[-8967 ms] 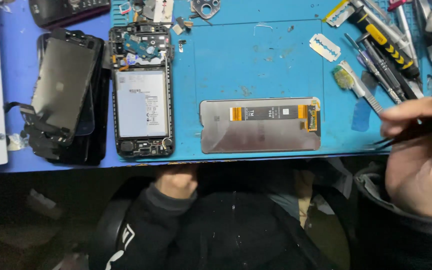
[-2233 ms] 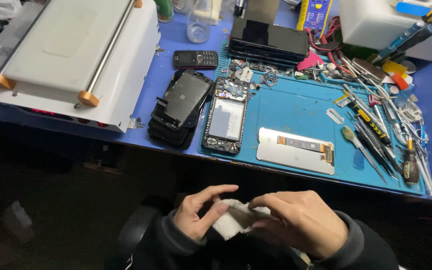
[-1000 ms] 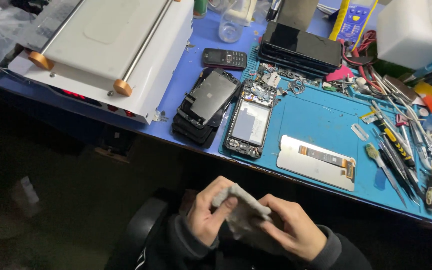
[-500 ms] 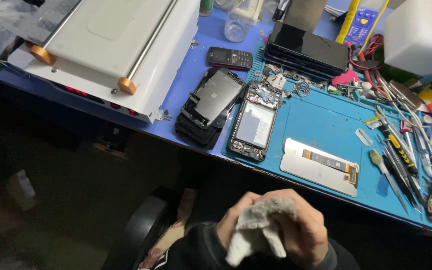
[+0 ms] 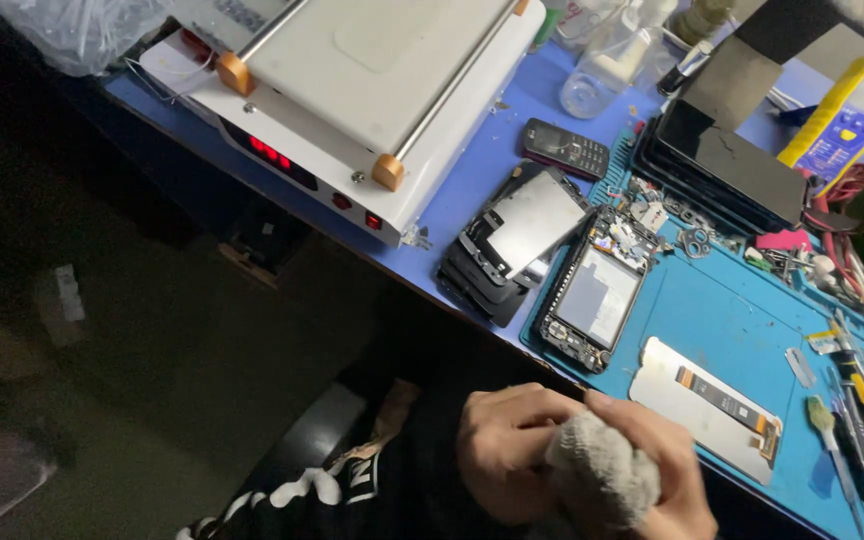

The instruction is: Cleaning a replacement smartphone screen with a cloth and solvent before installation.

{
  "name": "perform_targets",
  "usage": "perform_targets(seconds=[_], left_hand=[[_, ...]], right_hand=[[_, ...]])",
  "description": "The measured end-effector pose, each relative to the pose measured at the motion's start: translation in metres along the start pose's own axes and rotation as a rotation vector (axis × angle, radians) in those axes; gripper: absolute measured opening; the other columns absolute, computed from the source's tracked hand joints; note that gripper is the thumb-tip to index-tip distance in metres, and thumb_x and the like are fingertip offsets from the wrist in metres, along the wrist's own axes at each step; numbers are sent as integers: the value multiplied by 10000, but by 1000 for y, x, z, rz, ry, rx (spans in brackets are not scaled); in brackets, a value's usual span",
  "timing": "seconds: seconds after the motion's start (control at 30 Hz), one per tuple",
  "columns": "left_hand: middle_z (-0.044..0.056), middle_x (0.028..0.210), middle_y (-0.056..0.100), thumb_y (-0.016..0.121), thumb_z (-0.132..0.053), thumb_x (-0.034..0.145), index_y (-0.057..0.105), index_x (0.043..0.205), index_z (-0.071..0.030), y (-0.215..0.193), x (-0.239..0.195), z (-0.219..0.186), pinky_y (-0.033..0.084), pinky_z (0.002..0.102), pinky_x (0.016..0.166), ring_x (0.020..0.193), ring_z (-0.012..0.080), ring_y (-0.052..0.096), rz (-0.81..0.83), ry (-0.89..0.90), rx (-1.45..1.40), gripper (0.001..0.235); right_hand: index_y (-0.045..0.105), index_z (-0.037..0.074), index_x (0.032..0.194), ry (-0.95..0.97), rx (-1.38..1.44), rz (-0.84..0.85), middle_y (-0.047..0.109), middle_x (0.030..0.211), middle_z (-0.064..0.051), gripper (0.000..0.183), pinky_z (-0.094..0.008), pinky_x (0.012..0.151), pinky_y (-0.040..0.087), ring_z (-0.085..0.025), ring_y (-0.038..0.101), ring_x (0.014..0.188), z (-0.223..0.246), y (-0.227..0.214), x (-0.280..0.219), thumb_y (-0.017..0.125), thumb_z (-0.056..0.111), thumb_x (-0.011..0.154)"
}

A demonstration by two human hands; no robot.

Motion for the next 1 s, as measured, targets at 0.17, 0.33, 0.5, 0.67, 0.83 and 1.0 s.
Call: perform_targets(seconds=[0.17, 0.33, 0.5, 0.67, 0.83, 1.0], left_hand=[[35, 1109, 728, 732, -50, 907, 754, 1160, -72, -66, 40, -15, 584, 337, 822, 985, 199, 691, -96, 297, 410, 255], [140, 1395, 600, 679, -416, 1053, 609, 1403, -8, -161, 70, -6, 405, 514, 1175, 1372, 348, 498, -248, 350, 1037, 542], [185, 1332, 633, 520, -634, 1006, 681, 1298, -18, -177, 95, 2, 67, 789, 1183, 1366, 376, 559, -63, 261, 1214, 701], [114, 1278, 689, 530, -603, 1063, 713, 1278, -30, -182, 102, 2, 66, 804, 1200, 1317, 325, 628, -93, 222, 1189, 638], [58, 1219, 696, 572, -636, 972, 730, 1207, -73, -178, 107, 4, 22, 818, 1168, 1260, 284, 644, -187, 228, 1194, 630], [76, 1276, 682, 680, -551, 985, 740, 1234, -47, -176, 104, 0, 12, 795, 1187, 1302, 319, 578, -176, 147, 1147, 565]], right_hand=[[624, -42, 1218, -239, -261, -22, 645, 1167, -162, 320, -347, 885, 587, -253, 714, 987, 94, -7, 118, 668, -2, 904], [719, -10, 1172, -668, -580, 309, 632, 1101, -198, 252, -378, 771, 582, -303, 696, 935, 117, 45, 257, 677, -92, 938], [756, 63, 1085, -1287, -678, 377, 623, 1261, -135, 236, -384, 873, 592, -282, 641, 1064, 136, 136, 292, 692, -7, 869], [775, 133, 1163, -1400, -1004, 381, 632, 1277, -100, 276, -369, 813, 588, -256, 639, 994, 88, 128, 355, 673, 86, 911], [756, 32, 1182, -1212, -1066, 153, 606, 1177, -135, 187, -363, 820, 584, -269, 646, 1015, 130, 121, 355, 677, 63, 1016], [778, 44, 1016, -1415, -675, 518, 646, 1185, -134, 259, -361, 898, 607, -279, 675, 1058, 106, 146, 335, 661, -57, 808]])
Point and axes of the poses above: each hand's wrist, its own x-axis towards the middle knuckle, its own y-axis out of the palm, z = x × y, the point moved 5 cm from there along x, towards the middle knuckle
